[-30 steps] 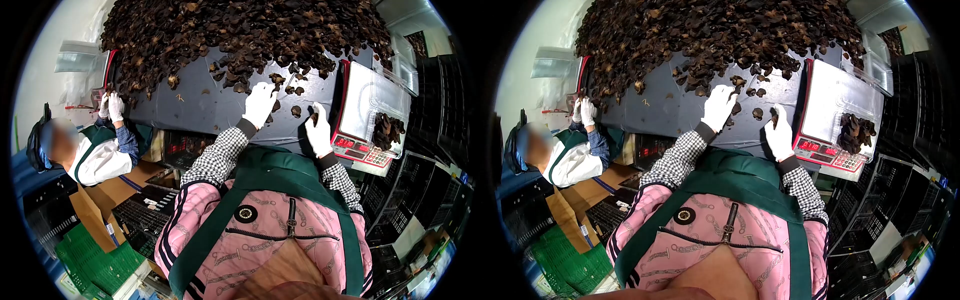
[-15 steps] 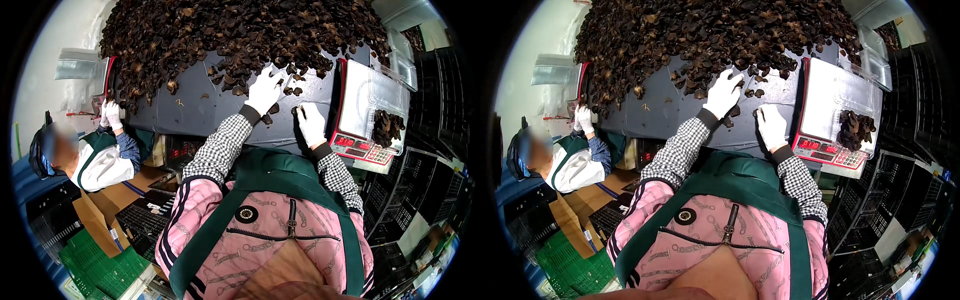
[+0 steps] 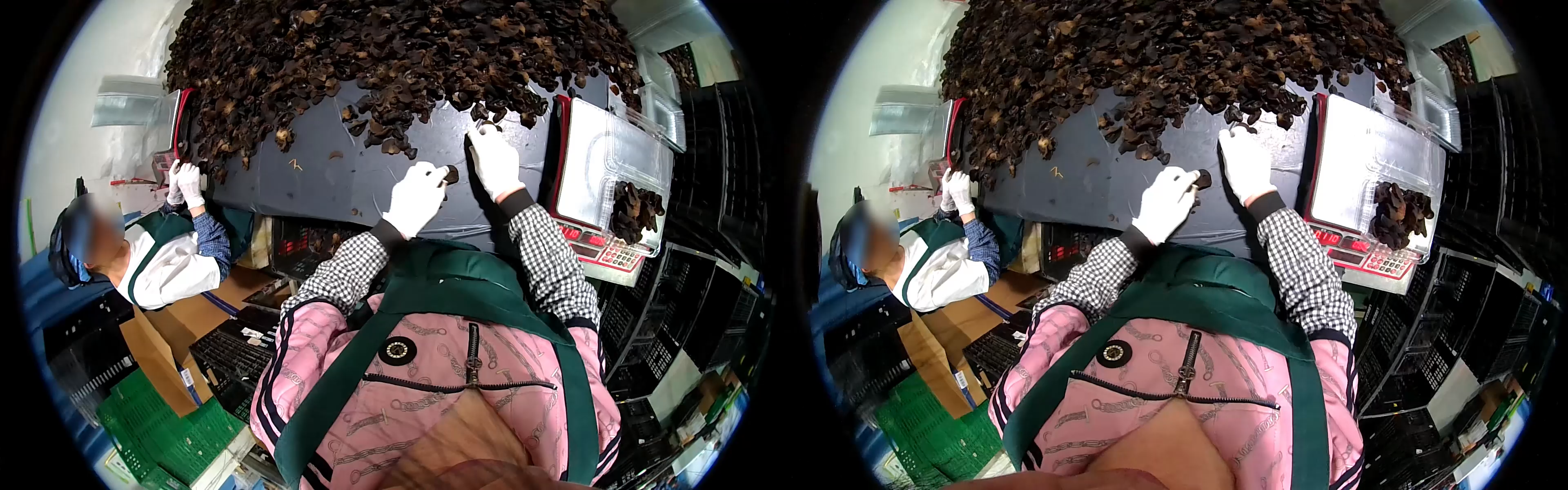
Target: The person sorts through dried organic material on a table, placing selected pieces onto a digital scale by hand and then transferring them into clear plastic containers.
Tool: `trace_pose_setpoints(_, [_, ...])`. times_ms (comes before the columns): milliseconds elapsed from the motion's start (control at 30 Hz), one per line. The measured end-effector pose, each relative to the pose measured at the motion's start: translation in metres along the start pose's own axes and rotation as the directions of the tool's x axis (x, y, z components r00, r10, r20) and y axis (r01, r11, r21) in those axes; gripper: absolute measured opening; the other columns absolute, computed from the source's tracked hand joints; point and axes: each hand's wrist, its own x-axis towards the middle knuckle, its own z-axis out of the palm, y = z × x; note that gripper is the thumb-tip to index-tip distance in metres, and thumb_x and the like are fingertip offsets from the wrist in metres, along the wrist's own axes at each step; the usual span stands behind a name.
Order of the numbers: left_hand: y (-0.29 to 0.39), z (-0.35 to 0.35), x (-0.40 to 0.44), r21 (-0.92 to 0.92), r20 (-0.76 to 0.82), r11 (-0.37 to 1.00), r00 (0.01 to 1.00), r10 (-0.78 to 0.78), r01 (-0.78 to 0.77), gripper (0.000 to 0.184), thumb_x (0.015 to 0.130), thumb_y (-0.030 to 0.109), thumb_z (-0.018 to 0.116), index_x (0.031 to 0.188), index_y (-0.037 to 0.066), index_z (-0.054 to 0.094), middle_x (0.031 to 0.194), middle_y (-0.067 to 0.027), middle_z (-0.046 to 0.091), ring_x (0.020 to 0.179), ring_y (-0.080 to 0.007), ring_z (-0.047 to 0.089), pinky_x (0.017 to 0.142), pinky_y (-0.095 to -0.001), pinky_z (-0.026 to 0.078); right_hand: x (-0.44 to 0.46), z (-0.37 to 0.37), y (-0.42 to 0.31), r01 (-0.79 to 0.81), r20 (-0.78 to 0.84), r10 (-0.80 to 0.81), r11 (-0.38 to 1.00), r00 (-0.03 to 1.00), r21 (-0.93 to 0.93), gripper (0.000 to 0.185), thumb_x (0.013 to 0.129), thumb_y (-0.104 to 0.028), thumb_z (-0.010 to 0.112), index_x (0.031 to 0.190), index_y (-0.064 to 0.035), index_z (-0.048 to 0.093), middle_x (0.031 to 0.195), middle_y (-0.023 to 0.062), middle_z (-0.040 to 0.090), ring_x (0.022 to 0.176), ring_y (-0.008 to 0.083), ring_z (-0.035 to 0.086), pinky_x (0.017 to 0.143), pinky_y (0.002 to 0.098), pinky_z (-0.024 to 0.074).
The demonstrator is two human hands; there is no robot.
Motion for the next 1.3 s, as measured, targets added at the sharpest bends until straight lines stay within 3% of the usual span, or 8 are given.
trace_pose_setpoints(133, [0.008, 0.019, 0.004, 0.143, 0.051, 0.989, 0.998, -0.026, 0.019, 0.041, 0.088, 0.029, 0.069, 0.124, 0.012, 0.060, 0.105, -0.0109, 0.059, 0.092, -0.0322, 0.059, 0.075, -0.0396, 0.053, 0.013, 0.001, 0.005, -0.011, -0.098, 0.023, 0.992, 0.995, 0.125, 0.009, 0.090, -0.015, 0.059, 0.093, -0.0081, 0.063, 0.095, 0.0151, 0.063, 0.085, 0.0308, 0.066, 0.068, 0.0421, 0.0543])
trace_pose_setpoints(200, [0.004, 0.029, 0.008, 0.191, 0.068, 0.981, 0.997, -0.039, 0.025, 0.037, 0.089, 0.027, 0.069, 0.121, 0.011, 0.060, 0.102, -0.0107, 0.059, 0.090, -0.0319, 0.059, 0.073, -0.0387, 0.054, 0.013, -0.021, 0.010, -0.056, -0.268, 0.182, 0.907, 0.946, 0.418, 0.008, 0.088, -0.014, 0.062, 0.092, -0.0073, 0.062, 0.084, 0.0132, 0.064, 0.076, 0.0299, 0.065, 0.066, 0.0395, 0.0525])
trace_pose_setpoints(300, [-0.007, 0.043, 0.012, 0.165, 0.036, 0.986, 0.999, -0.018, 0.012, 0.028, 0.089, 0.020, 0.068, 0.114, 0.011, 0.060, 0.096, -0.0114, 0.060, 0.088, -0.0311, 0.061, 0.071, -0.0391, 0.054, -0.005, -0.051, 0.020, -0.334, -0.110, 0.527, 0.673, 0.843, 0.660, 0.012, 0.090, -0.010, 0.063, 0.101, -0.0058, 0.062, 0.082, 0.0129, 0.066, 0.073, 0.0219, 0.066, 0.072, 0.0326, 0.0525])
trace_pose_setpoints(533, [-0.013, 0.036, 0.029, -0.307, -0.072, 0.933, 0.973, -0.221, 0.190, 0.026, 0.088, 0.011, 0.064, 0.113, 0.009, 0.064, 0.105, -0.0147, 0.064, 0.090, -0.0335, 0.066, 0.080, -0.0385, 0.055, -0.029, -0.032, 0.030, -0.235, -0.183, 0.306, 0.914, 0.934, 0.331, 0.022, 0.089, -0.013, 0.060, 0.110, -0.0086, 0.064, 0.101, 0.0151, 0.068, 0.093, 0.0341, 0.067, 0.082, 0.0413, 0.0541])
trace_pose_setpoints(767, [0.028, 0.038, 0.022, -0.207, 0.290, 0.961, 0.926, 0.241, -0.185, 0.027, 0.088, 0.013, 0.064, 0.115, 0.012, 0.063, 0.114, -0.0116, 0.059, 0.099, -0.0302, 0.064, 0.081, -0.0385, 0.056, -0.009, 0.010, 0.040, 0.016, 0.058, -0.019, 0.998, 0.998, 0.066, 0.023, 0.090, -0.010, 0.053, 0.112, -0.0110, 0.062, 0.096, 0.0137, 0.066, 0.088, 0.0351, 0.066, 0.074, 0.0449, 0.0544])
trace_pose_setpoints(900, [0.033, 0.058, 0.029, -0.119, 0.339, 0.956, 0.894, 0.293, -0.268, 0.029, 0.086, 0.013, 0.065, 0.115, 0.010, 0.062, 0.121, -0.0124, 0.058, 0.106, -0.0326, 0.061, 0.087, -0.0409, 0.054, -0.004, -0.002, 0.034, -0.074, 0.168, 0.066, 0.996, 0.984, 0.040, 0.016, 0.090, -0.014, 0.053, 0.099, -0.0065, 0.064, 0.095, 0.0179, 0.065, 0.090, 0.0347, 0.067, 0.076, 0.0446, 0.0535])
trace_pose_setpoints(1167, [0.019, 0.078, 0.038, -0.174, 0.126, 0.950, 0.951, 0.283, -0.260, 0.026, 0.083, 0.010, 0.066, 0.109, 0.007, 0.064, 0.102, -0.0140, 0.063, 0.096, -0.0336, 0.063, 0.079, -0.0421, 0.055, -0.055, -0.106, -0.011, -0.139, -0.194, 0.302, 0.804, 0.933, 0.579, 0.023, 0.090, -0.009, 0.063, 0.112, -0.0026, 0.064, 0.103, 0.0171, 0.066, 0.095, 0.0344, 0.065, 0.087, 0.0392, 0.0522])
trace_pose_setpoints(1300, [0.025, 0.078, 0.044, -0.522, 0.132, 0.842, 0.988, -0.079, 0.137, 0.028, 0.085, 0.003, 0.063, 0.113, 0.003, 0.066, 0.096, -0.0105, 0.070, 0.080, -0.0187, 0.068, 0.072, -0.0310, 0.056, -0.102, -0.224, 0.005, -0.309, -0.248, 0.464, 0.823, 0.850, 0.477, 0.024, 0.089, -0.002, 0.057, 0.110, -0.0038, 0.068, 0.096, 0.0118, 0.069, 0.085, 0.0273, 0.067, 0.080, 0.0368, 0.0542])
